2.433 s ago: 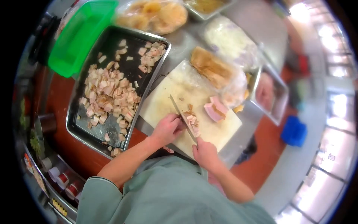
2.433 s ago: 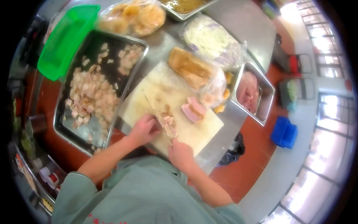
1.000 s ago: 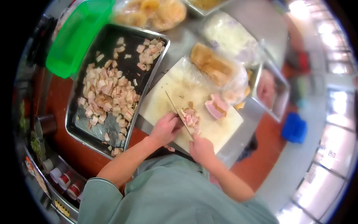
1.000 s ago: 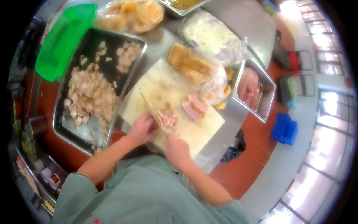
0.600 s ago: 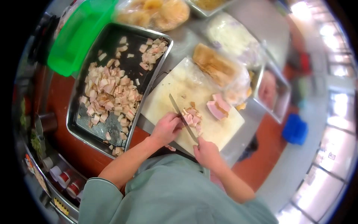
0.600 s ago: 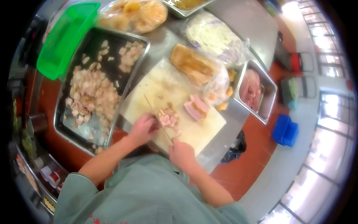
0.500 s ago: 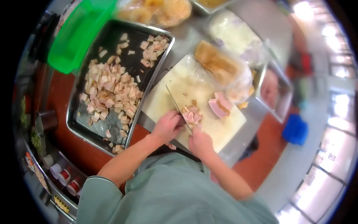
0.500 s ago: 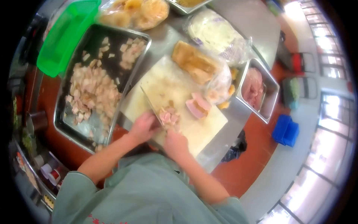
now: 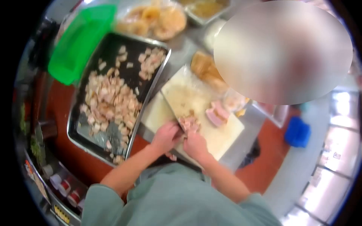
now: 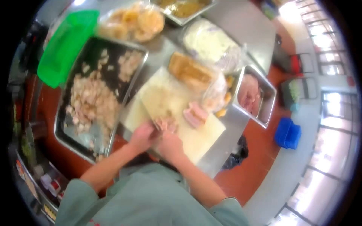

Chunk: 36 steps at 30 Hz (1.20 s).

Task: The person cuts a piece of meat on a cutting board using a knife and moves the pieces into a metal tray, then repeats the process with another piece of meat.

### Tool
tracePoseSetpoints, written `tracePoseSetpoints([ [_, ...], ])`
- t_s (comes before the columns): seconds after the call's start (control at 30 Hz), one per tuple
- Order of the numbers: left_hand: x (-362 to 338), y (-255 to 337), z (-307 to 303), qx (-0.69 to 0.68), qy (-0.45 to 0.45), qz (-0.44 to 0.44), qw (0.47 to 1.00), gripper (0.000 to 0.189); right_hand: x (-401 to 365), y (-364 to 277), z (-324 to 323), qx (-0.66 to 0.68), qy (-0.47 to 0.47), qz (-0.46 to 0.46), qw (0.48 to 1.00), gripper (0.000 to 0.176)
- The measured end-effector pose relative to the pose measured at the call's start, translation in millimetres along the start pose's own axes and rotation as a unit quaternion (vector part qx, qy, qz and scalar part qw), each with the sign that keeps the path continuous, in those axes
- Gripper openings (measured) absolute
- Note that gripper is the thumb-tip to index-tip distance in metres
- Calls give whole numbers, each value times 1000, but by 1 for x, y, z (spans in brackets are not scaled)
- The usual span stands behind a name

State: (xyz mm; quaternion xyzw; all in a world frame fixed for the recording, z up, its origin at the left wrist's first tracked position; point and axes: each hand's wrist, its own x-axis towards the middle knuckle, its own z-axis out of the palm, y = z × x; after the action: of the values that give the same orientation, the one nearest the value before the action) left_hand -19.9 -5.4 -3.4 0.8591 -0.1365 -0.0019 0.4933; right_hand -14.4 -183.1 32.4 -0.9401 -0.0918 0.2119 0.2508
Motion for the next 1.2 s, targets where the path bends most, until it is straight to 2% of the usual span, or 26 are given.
tracePoseSetpoints([
  [0.03,1,-2,1,3,6,13,1000,30,7,-5,-6,6,-19,5,1000,48],
  [0.1,-9,-7,2,53,-42,-14,998,33,17,-12,-12,30,-36,-9,999,65],
  [0.17,-12,-5,1,64,-46,-1,997,35,16,10,13,19,17,-45,999,67],
  [0.23,-11,-8,5,69,-1,38,997,31,19,25,31,-38,41,-62,996,78],
  [0.3,-14,2,1,94,-30,-14,995,34,18,21,20,-5,50,-80,996,78],
  [0.33,-14,4,1,89,-19,-18,996,33,14,27,21,12,6,-44,999,78],
  [0.43,-8,10,3,61,19,-28,998,32,-3,7,-33,-21,-130,63,989,63],
  [0.53,-1,15,7,49,53,-7,997,30,-20,55,-1,-15,-52,53,997,48],
  [0.6,-1,6,16,53,48,10,997,29,-17,57,1,20,-16,43,999,41],
  [0.67,-7,-20,29,65,-2,5,998,30,-28,62,-1,16,4,53,998,36],
  [0.7,-2,-7,15,52,-14,3,999,31,-28,52,-7,-4,5,51,999,35],
  [0.73,-1,0,9,44,6,16,999,31,-32,47,-14,44,28,39,998,30],
  [0.77,-2,-5,11,31,6,42,999,29,-36,42,-16,39,26,38,998,30],
  [1.0,9,1,-2,17,-13,40,999,35,-47,27,-25,14,19,39,999,25],
  [1.2,12,-2,1,32,-5,48,998,31,-52,23,-31,-24,-9,26,999,25],
])
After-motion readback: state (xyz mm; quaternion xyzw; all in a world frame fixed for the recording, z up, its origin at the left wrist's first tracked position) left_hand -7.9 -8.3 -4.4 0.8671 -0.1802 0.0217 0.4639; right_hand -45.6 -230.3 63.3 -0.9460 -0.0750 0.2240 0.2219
